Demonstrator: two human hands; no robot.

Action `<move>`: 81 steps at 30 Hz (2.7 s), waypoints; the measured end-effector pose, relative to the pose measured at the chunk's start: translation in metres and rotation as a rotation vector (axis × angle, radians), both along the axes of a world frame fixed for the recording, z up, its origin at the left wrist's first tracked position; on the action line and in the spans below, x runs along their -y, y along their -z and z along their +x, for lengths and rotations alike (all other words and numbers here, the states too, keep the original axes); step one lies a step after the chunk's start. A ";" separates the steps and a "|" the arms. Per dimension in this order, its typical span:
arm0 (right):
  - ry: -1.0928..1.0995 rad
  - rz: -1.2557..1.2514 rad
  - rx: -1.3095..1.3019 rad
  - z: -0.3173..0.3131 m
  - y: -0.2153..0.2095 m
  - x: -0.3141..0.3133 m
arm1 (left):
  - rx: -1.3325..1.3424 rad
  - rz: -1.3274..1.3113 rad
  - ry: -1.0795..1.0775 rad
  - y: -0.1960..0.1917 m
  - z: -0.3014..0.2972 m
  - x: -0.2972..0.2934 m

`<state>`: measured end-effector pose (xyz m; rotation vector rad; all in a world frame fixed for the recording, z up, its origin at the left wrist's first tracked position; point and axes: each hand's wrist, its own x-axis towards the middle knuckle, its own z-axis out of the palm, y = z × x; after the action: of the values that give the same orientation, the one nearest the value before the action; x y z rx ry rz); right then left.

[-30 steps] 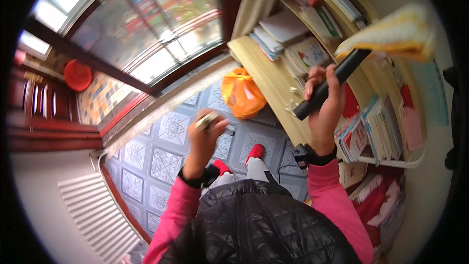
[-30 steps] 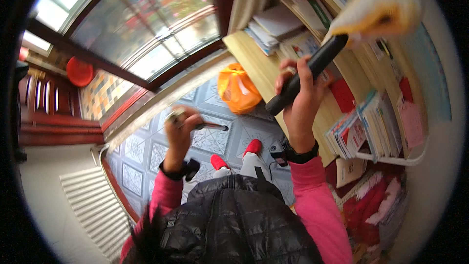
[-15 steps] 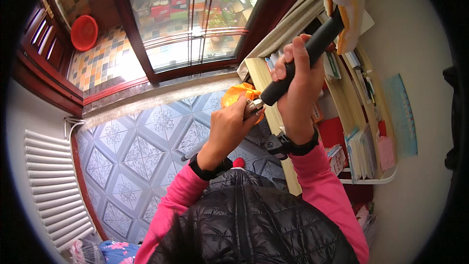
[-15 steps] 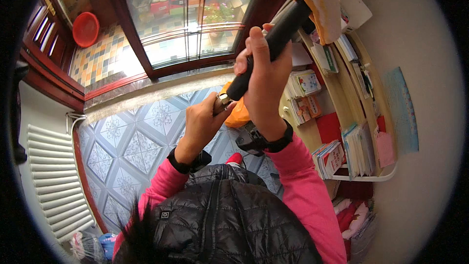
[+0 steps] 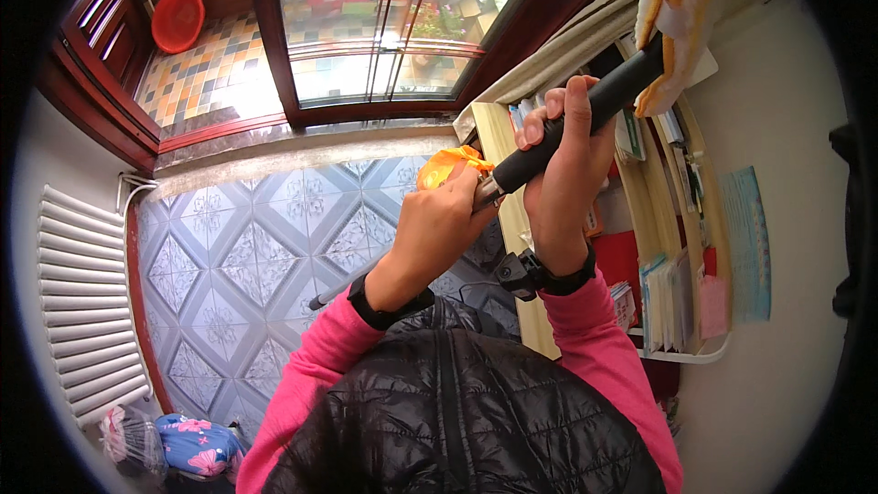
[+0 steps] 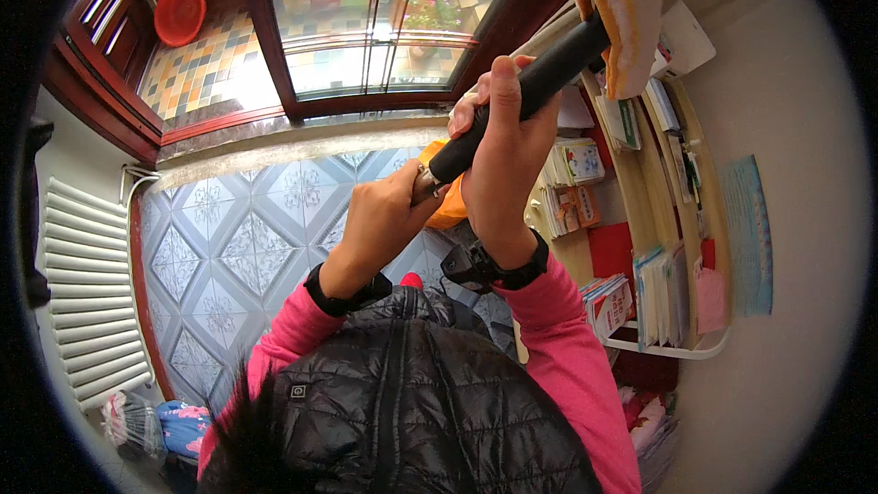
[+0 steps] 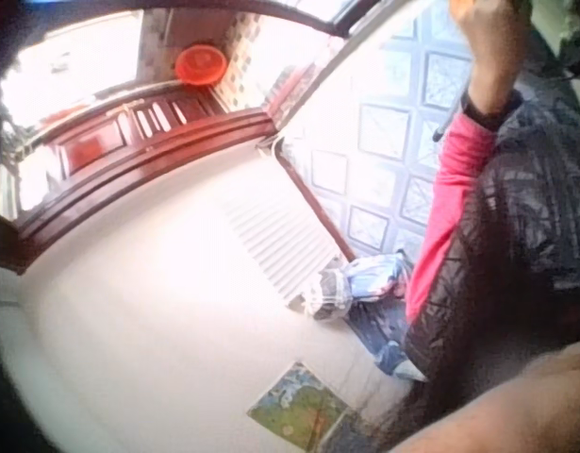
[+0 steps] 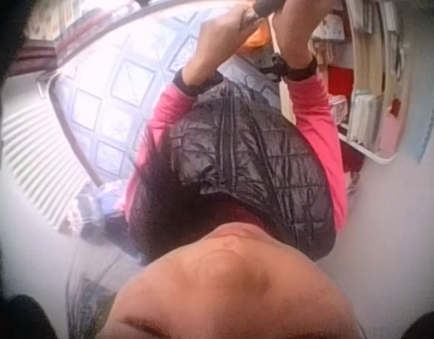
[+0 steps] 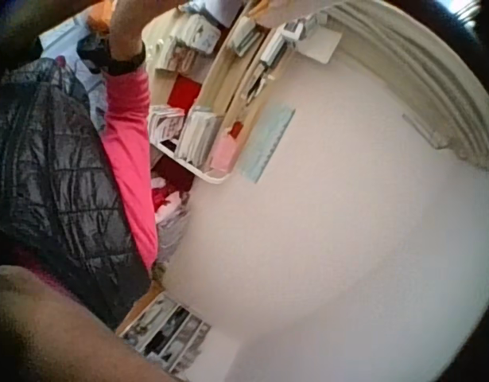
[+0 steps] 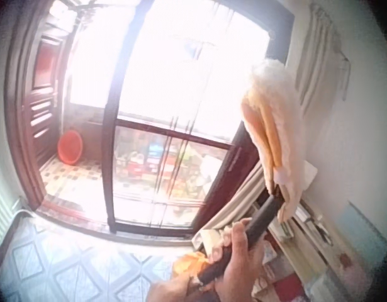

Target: The person assembles a duster by attaching a small metal connector to a black handle, then inserting a long metal pole into the handle. They repeatedly extend and retract the pole to test the connection, then attach a duster head to the pole and secure it.

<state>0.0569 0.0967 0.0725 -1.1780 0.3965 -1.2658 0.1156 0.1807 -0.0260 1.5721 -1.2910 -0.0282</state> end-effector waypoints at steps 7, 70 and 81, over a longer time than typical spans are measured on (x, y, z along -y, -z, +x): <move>0.009 0.154 0.054 -0.006 0.006 -0.003 | 0.077 0.045 -0.111 -0.004 -0.013 -0.007; 0.106 0.099 -0.026 -0.026 0.049 -0.018 | -0.189 -0.172 -0.091 0.029 -0.046 -0.024; 0.015 0.059 0.021 -0.019 0.046 -0.015 | -0.101 -0.237 -0.090 0.030 -0.035 -0.022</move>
<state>0.0382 0.1121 0.0260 -1.1130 0.4245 -1.2702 0.0804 0.2027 -0.0557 1.4056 -1.1012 0.0982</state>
